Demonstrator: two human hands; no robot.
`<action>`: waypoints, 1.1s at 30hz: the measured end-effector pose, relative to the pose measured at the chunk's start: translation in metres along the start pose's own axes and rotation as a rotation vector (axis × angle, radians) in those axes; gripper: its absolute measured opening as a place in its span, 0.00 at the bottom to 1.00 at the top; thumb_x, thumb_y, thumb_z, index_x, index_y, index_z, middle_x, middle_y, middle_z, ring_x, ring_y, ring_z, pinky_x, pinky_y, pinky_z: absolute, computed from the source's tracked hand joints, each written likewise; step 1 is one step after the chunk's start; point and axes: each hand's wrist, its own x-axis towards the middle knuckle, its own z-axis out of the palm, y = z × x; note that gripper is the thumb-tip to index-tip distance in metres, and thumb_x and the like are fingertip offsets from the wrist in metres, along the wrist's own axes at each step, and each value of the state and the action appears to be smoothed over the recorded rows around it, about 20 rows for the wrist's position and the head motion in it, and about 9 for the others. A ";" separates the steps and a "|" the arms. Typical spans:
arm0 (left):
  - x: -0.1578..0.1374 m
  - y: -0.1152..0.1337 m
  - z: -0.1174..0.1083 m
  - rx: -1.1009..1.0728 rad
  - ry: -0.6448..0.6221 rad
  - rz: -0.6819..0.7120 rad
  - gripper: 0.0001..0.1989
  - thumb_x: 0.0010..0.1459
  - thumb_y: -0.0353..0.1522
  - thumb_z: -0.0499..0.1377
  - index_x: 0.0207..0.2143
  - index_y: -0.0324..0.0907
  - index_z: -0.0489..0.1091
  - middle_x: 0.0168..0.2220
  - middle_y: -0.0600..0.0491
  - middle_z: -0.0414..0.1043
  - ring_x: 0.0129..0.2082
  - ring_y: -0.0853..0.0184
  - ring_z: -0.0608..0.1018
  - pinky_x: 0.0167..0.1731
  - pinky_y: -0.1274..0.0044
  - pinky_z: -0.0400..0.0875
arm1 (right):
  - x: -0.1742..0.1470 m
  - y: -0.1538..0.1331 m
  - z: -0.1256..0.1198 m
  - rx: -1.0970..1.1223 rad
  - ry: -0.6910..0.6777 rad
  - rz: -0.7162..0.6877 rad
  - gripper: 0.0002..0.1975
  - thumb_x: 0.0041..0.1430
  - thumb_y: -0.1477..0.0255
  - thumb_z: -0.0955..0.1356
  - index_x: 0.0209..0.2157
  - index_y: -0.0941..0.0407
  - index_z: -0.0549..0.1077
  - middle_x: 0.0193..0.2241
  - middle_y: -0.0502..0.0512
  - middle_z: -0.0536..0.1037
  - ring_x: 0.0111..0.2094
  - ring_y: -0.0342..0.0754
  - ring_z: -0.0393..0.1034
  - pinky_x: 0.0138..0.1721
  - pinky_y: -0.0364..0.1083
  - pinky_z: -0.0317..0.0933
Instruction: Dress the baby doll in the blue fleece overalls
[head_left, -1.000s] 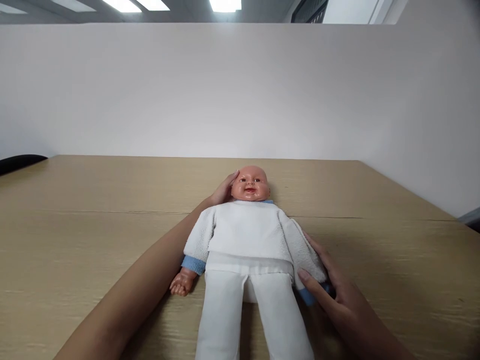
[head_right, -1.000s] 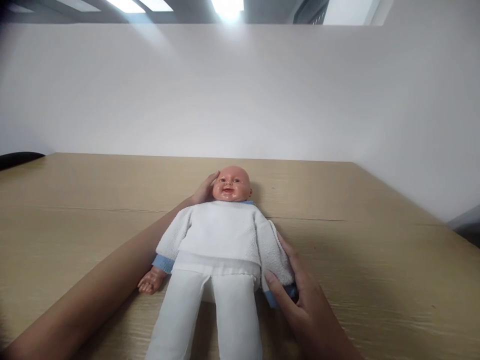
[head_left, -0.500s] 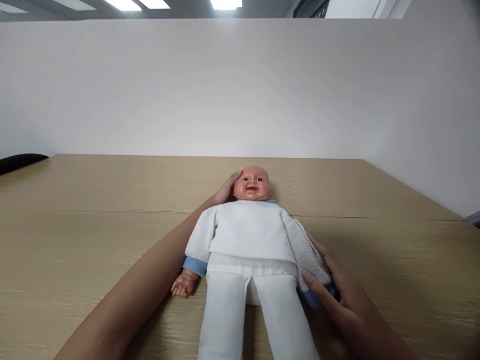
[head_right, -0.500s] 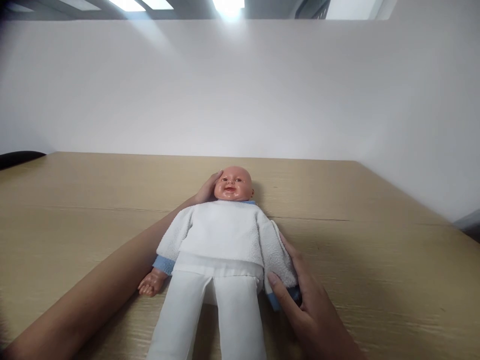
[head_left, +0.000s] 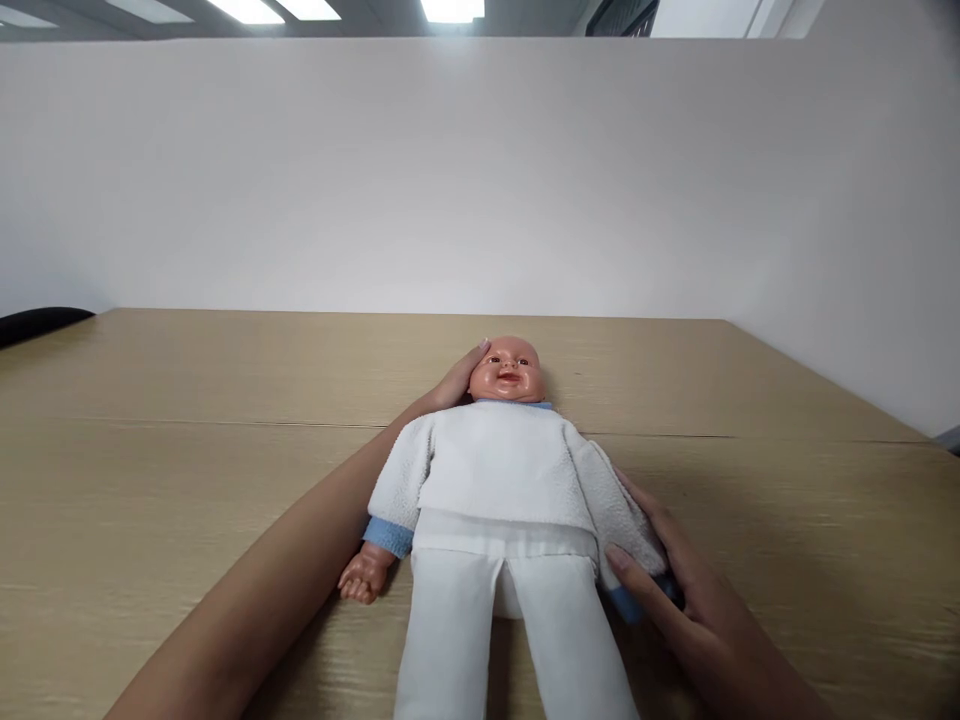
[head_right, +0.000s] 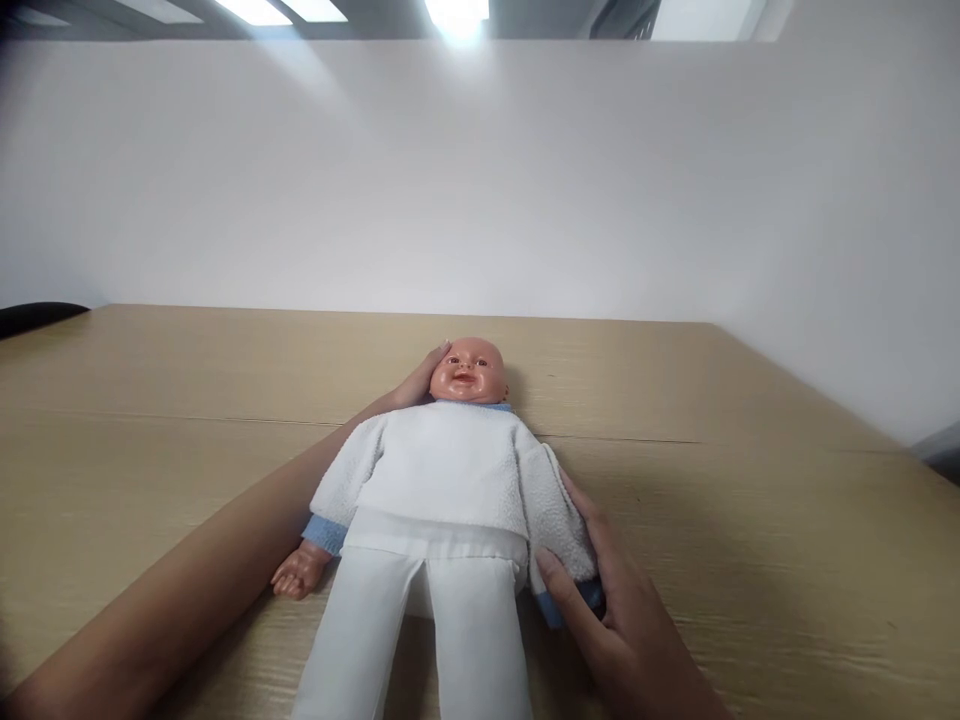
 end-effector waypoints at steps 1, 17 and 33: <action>0.000 0.001 0.001 0.010 -0.002 -0.005 0.42 0.70 0.60 0.55 0.66 0.34 0.75 0.67 0.36 0.75 0.71 0.43 0.74 0.76 0.57 0.63 | 0.000 0.000 0.000 -0.002 0.005 -0.008 0.38 0.72 0.45 0.67 0.77 0.36 0.56 0.78 0.49 0.60 0.79 0.65 0.51 0.80 0.68 0.44; 0.006 -0.003 -0.007 -0.017 0.018 0.035 0.40 0.71 0.59 0.56 0.66 0.36 0.74 0.67 0.38 0.75 0.70 0.45 0.75 0.76 0.57 0.62 | 0.000 0.001 0.001 -0.004 0.011 -0.022 0.37 0.72 0.47 0.68 0.77 0.34 0.56 0.78 0.45 0.60 0.79 0.63 0.51 0.80 0.67 0.43; 0.005 -0.003 -0.007 -0.024 0.004 0.028 0.40 0.71 0.58 0.56 0.67 0.35 0.73 0.66 0.38 0.76 0.69 0.44 0.76 0.76 0.56 0.63 | 0.001 -0.002 0.001 -0.010 0.024 -0.046 0.39 0.71 0.46 0.68 0.77 0.38 0.57 0.79 0.49 0.60 0.79 0.65 0.52 0.79 0.67 0.47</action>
